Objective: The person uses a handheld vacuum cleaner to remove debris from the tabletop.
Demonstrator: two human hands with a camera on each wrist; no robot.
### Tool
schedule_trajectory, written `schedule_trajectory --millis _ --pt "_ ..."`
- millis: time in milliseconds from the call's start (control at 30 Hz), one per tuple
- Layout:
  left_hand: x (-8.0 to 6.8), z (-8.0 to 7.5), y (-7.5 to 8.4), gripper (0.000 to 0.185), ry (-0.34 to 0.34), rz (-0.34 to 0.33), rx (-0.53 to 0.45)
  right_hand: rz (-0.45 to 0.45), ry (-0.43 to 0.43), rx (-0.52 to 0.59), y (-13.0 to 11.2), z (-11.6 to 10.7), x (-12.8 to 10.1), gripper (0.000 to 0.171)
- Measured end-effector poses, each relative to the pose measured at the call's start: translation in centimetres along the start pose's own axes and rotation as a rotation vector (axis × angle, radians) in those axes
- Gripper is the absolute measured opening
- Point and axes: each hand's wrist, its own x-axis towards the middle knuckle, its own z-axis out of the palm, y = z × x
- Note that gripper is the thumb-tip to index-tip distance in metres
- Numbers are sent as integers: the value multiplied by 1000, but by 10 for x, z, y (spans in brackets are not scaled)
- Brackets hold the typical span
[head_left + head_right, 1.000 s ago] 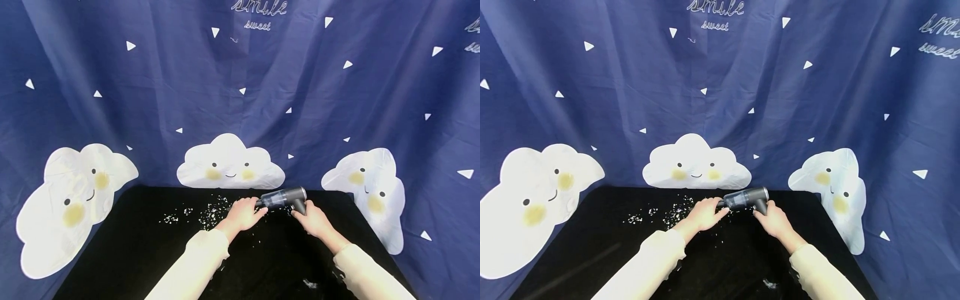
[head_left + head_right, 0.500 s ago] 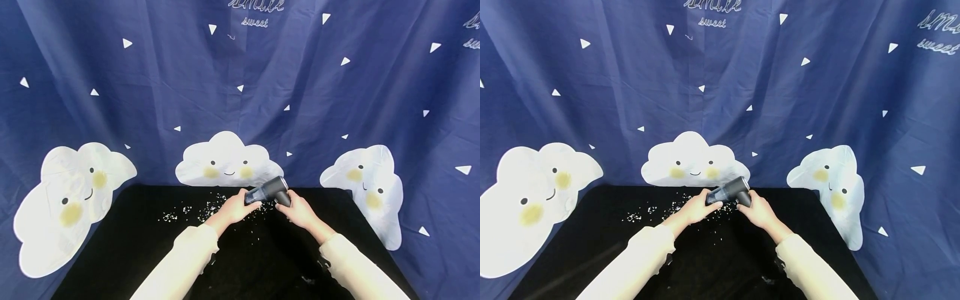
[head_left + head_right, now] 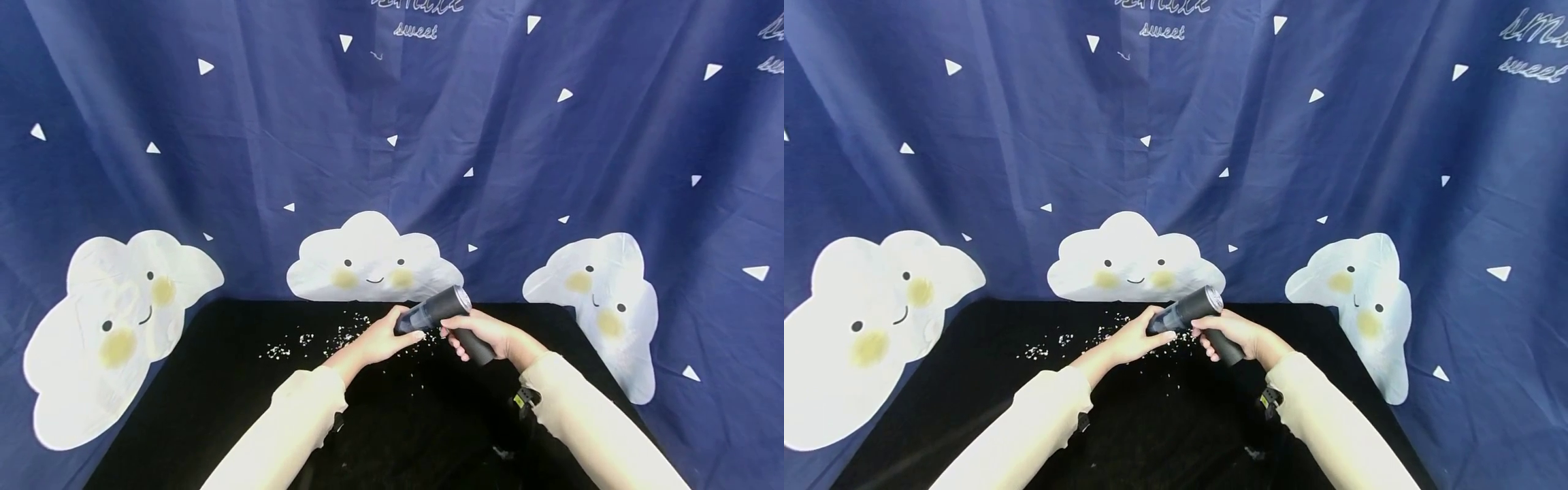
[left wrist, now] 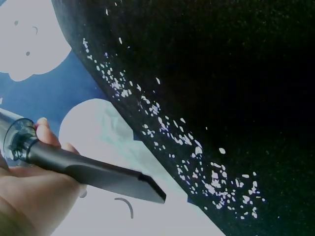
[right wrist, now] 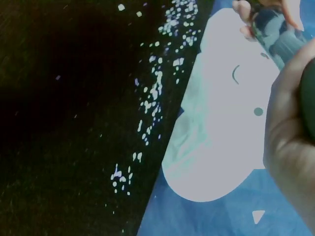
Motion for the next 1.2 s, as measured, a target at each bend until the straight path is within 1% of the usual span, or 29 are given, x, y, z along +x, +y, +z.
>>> schedule_trajectory --millis 100,200,300,333,433,500,533,567,667,767,900,967,1033,1200 --pt "0 2 1 58 -42 14 -92 88 -50 29 -7 -1 -2 24" --pt "1 4 2 55 -92 -7 -193 145 -67 5 -15 -2 -5 23" --pt "4 7 4 50 -132 -20 -302 187 -54 -31 -27 -2 -9 22" --pt "4 6 9 48 -132 -21 -329 195 -43 -46 -32 -1 -11 21" --pt "10 9 13 46 -134 -25 -412 207 -5 -90 -44 2 -15 21" --pt "13 10 16 47 -126 -38 -416 204 17 -122 -50 4 -17 23" --pt "14 10 18 48 -120 -48 -407 198 25 -139 -52 4 -18 24" --pt "17 12 15 50 -121 -56 -395 191 32 -157 -53 4 -19 24" --pt "17 11 18 54 -122 -61 -361 178 50 -201 -55 4 -22 23" --pt "16 11 21 54 -125 -66 -380 163 59 -243 -55 4 -24 20" --pt "15 15 22 52 -131 -92 -436 151 69 -267 -53 6 -29 20" --pt "14 18 22 52 -130 -101 -442 147 77 -267 -52 7 -33 19" --pt "13 21 25 52 -123 -103 -431 143 86 -263 -51 7 -38 18" --pt "14 28 32 48 -125 -82 -451 132 104 -264 -48 5 -52 18"
